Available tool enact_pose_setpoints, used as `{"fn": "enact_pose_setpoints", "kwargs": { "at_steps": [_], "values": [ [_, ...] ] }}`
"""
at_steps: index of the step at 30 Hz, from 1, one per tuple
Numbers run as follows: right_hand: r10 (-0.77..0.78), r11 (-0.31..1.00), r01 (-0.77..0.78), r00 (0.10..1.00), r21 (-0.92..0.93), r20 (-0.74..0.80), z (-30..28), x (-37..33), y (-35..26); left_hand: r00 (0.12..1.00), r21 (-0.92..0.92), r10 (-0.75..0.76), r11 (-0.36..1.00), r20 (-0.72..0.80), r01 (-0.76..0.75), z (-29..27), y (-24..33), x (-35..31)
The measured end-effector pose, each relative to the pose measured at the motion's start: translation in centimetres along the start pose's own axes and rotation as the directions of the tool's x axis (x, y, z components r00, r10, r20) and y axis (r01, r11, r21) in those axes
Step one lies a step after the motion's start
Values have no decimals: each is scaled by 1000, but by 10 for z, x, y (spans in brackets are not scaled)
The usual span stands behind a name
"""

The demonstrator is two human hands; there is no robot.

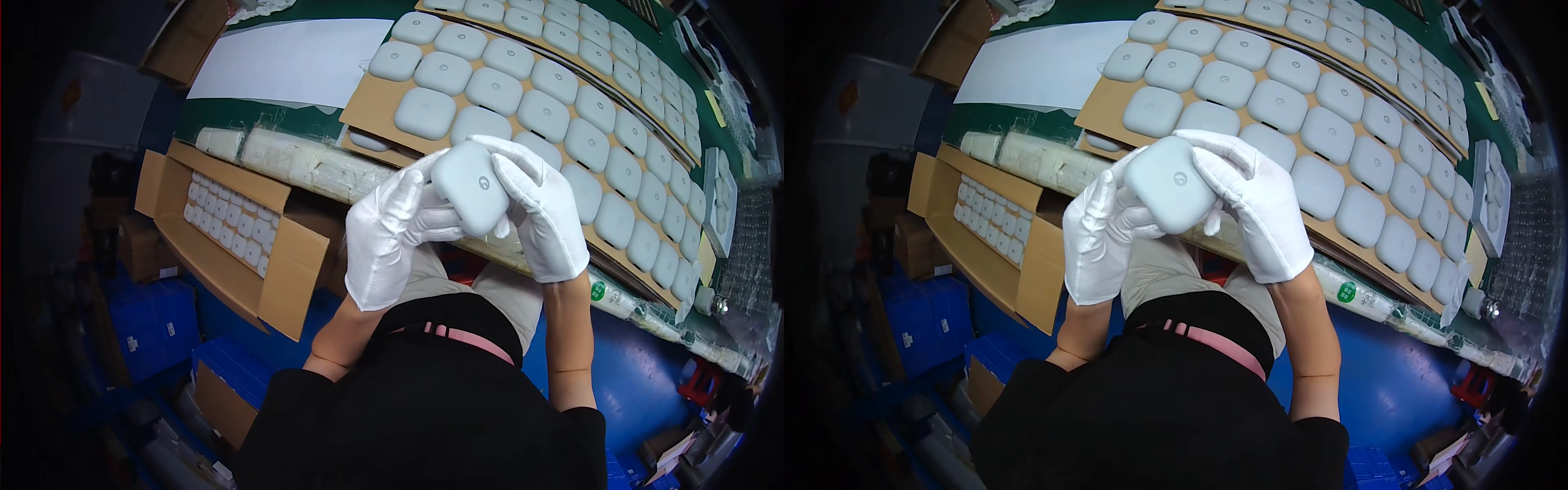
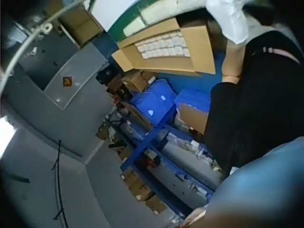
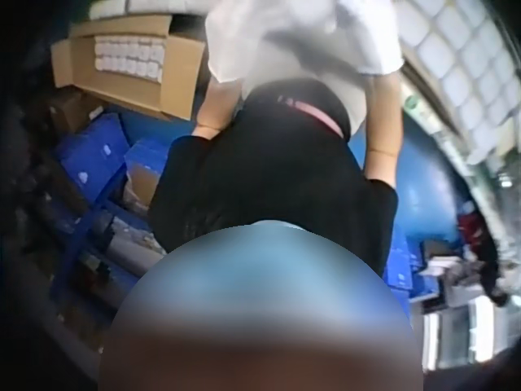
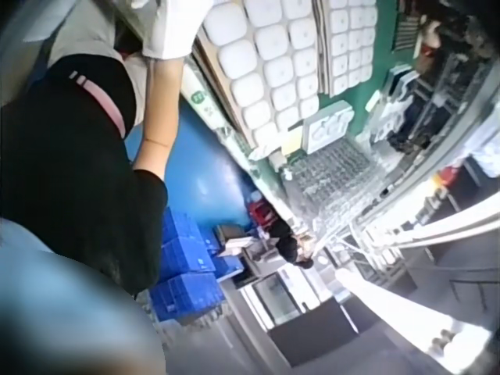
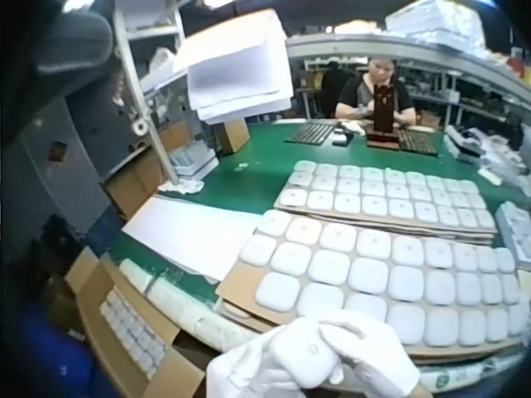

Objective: Inspecting small square white electronic devices at a quality control station by picking them up and rotating them.

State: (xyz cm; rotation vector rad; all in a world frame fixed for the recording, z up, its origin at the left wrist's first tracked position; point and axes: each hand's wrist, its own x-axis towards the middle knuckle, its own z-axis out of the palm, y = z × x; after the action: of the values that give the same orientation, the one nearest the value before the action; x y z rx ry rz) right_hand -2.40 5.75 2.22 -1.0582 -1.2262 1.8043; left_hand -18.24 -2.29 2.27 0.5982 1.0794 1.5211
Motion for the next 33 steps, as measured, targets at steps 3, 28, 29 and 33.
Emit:
{"fn": "enact_pose_setpoints", "kwargs": {
  "at_steps": [3,28,29,33],
  "values": [
    [-81,993,82,997,-86,17,4,0,5,999,139,34,990,-20,-31,0,1,-1],
    [-23,353,-548,805,758,593,21,15,13,878,-184,471,859,-79,-477,-29,-16,-9],
    [-35,392,-514,821,763,571,24,13,11,876,-183,475,857,-81,-482,-26,-14,-9],
    [-193,947,50,878,318,438,41,4,18,947,175,319,935,-39,-307,-19,-1,-11]
  ]
}}
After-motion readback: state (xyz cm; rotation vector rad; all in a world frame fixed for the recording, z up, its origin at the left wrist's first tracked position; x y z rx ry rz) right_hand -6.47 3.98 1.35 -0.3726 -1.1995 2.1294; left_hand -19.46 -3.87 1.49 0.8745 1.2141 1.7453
